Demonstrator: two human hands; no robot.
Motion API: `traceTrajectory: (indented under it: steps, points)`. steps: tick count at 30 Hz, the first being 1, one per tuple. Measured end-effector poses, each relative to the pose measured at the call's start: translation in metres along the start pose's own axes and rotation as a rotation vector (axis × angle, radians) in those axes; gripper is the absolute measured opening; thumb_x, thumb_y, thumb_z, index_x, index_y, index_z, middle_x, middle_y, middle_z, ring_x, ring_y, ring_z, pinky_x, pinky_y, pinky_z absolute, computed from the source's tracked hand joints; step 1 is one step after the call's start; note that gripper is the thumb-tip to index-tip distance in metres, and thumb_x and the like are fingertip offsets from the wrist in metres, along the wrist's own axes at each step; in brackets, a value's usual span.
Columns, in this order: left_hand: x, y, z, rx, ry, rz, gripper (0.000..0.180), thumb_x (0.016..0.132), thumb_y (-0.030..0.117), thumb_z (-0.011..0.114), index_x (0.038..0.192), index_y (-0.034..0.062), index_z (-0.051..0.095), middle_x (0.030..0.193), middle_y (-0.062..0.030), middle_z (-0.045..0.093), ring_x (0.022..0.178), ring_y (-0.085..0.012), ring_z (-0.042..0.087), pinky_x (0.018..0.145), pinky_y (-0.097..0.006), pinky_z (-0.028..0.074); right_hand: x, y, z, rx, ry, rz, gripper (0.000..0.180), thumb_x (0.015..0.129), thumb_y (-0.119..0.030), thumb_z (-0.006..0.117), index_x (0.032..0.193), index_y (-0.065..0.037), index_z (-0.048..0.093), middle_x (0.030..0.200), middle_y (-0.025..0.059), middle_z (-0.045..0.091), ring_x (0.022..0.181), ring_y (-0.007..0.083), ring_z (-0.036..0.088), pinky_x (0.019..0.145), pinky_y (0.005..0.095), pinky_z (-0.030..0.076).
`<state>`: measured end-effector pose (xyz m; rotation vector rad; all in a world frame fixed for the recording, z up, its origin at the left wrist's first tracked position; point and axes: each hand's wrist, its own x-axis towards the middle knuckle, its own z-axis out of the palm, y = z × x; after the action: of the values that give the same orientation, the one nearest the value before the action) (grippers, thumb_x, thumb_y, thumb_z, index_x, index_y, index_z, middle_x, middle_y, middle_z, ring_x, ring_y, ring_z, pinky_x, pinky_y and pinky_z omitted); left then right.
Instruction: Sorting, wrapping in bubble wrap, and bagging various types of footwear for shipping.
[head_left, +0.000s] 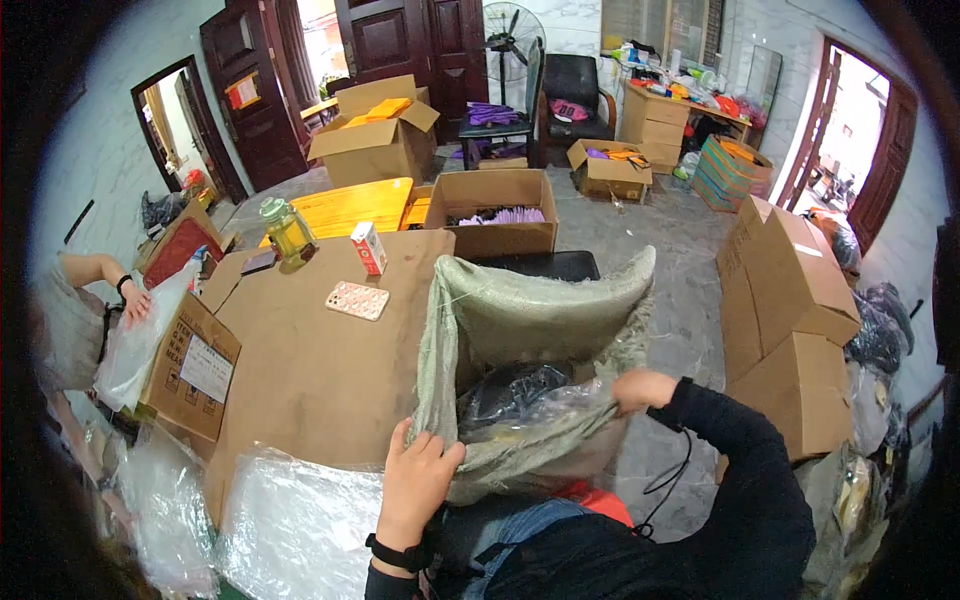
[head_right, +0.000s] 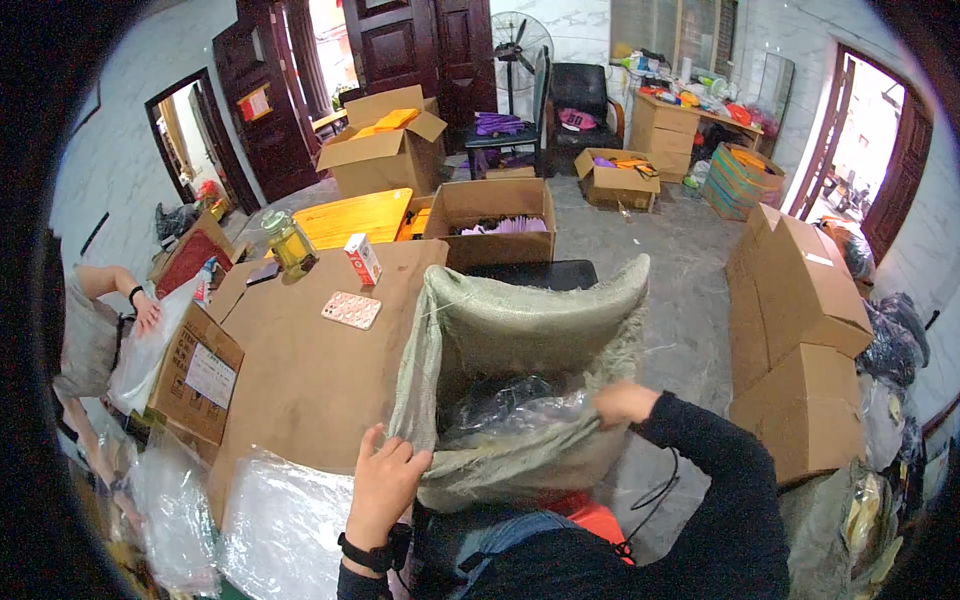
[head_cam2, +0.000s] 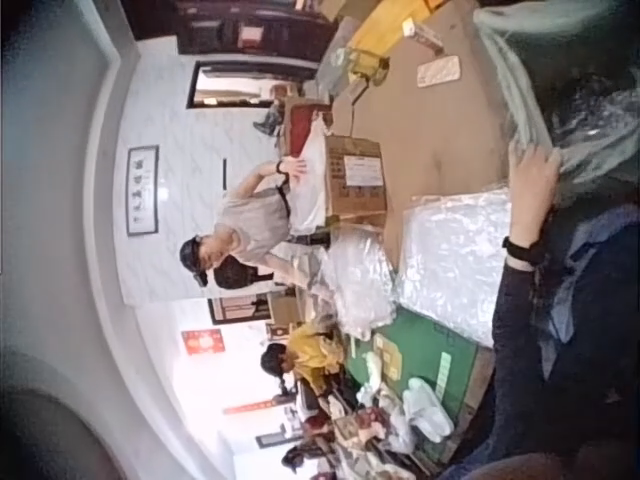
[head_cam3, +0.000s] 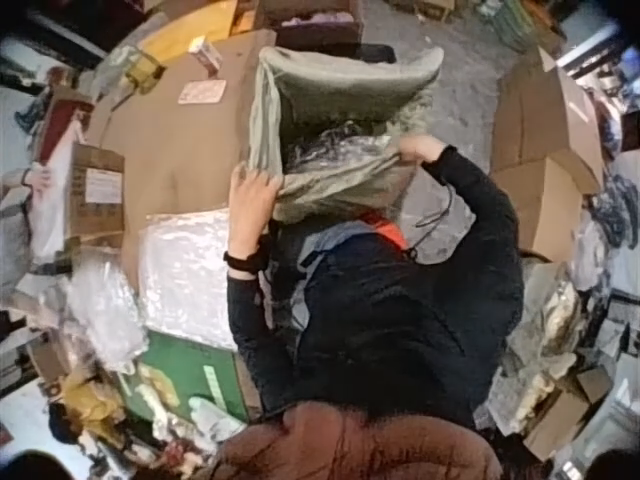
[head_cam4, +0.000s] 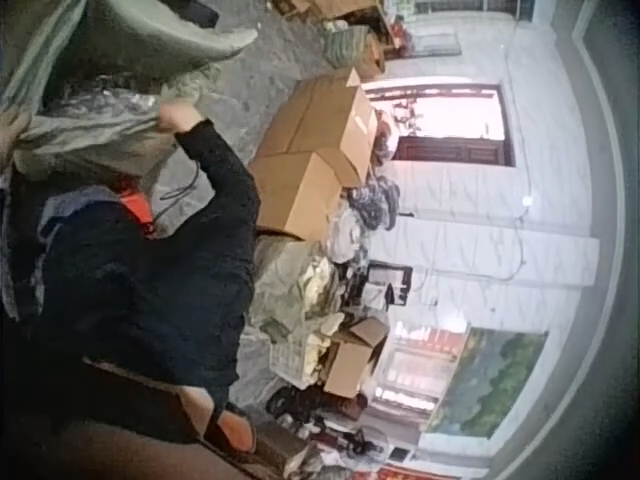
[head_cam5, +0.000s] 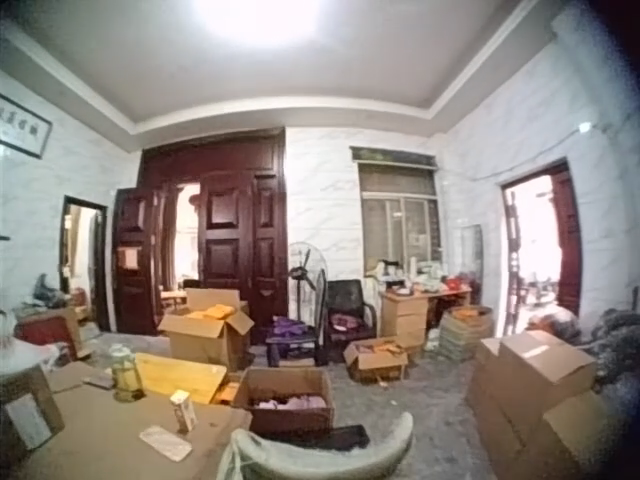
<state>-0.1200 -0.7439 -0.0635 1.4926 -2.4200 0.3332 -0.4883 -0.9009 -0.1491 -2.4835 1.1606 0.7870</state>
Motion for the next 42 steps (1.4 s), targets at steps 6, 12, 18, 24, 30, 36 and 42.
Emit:
traceTrajectory:
  steps: [6,12,18,24,30,36,42]
  points:
    - [0.016,0.006,-0.002,0.006,0.086,-0.063,0.005,0.075,0.009,0.056,0.078,0.0130,0.057,0.069,-0.0029,0.051,0.080,-0.0198,0.058,0.100,-0.045,0.037,-0.112,0.059,-0.130,0.322,0.536,-0.150,0.026,0.075,-0.013,0.062,0.098,-0.001,0.065,0.086,0.0217,0.065,0.077,0.0306,0.063,0.069,0.0408,0.049]
    - [0.002,0.019,0.020,0.001,-0.111,-0.011,0.015,0.077,0.012,0.057,0.091,0.0143,0.062,0.078,-0.0032,0.058,0.089,-0.0199,0.060,0.101,-0.046,0.036,-0.069,0.040,-0.071,0.185,-0.169,0.109,0.047,0.074,-0.034,0.071,0.106,0.001,0.063,0.094,0.0205,0.066,0.085,0.0334,0.063,0.076,0.0403,0.049]
    - [-0.036,0.015,0.049,-0.103,-0.086,-0.064,0.022,0.079,0.015,0.057,0.100,0.0139,0.064,0.093,-0.0066,0.063,0.107,-0.0228,0.056,0.110,-0.048,0.028,-0.010,-0.067,-0.017,0.400,-0.027,-0.336,0.097,0.062,-0.049,0.080,0.138,-0.005,0.038,0.129,0.0228,0.052,0.117,0.0399,0.051,0.095,0.0442,0.043]
    - [-0.052,0.046,0.001,0.040,-0.025,-0.319,0.056,0.086,0.023,0.056,0.139,0.0123,0.041,0.145,-0.0187,0.037,0.135,-0.0347,0.035,0.111,-0.051,0.025,0.049,-0.092,0.029,-0.233,-0.145,0.024,0.036,0.078,-0.028,0.065,0.108,-0.008,0.066,0.108,0.0208,0.064,0.099,0.0347,0.062,0.087,0.0461,0.047]
    - [-0.206,0.070,-0.013,0.325,-0.407,-1.207,0.062,0.092,0.055,0.043,0.133,0.0098,0.051,0.140,-0.0281,0.041,0.130,-0.0563,0.030,0.102,-0.071,0.019,-0.014,-0.200,-0.047,-0.130,0.578,-0.347,0.034,0.075,-0.023,0.070,0.103,-0.006,0.063,0.095,0.0134,0.064,0.095,0.0330,0.059,0.081,0.0430,0.047]
    - [-0.279,0.099,0.009,0.417,-0.194,-1.281,0.059,0.084,0.061,0.053,0.129,0.0227,0.057,0.134,-0.0242,0.049,0.122,-0.0556,0.040,0.098,-0.074,0.018,0.008,-0.347,-0.071,0.041,0.644,-1.139,0.038,0.081,-0.024,0.066,0.117,-0.012,0.059,0.111,0.0108,0.059,0.102,0.0311,0.056,0.087,0.0427,0.047]
    - [-0.278,0.104,0.010,0.223,-0.133,-1.350,0.058,0.083,0.057,0.058,0.132,0.0271,0.054,0.142,-0.0193,0.040,0.131,-0.0478,0.032,0.102,-0.071,0.015,-0.014,-0.416,-0.082,0.187,0.988,-1.304,0.031,0.075,-0.019,0.069,0.106,-0.014,0.066,0.105,0.0069,0.058,0.096,0.0275,0.053,0.086,0.0408,0.040]
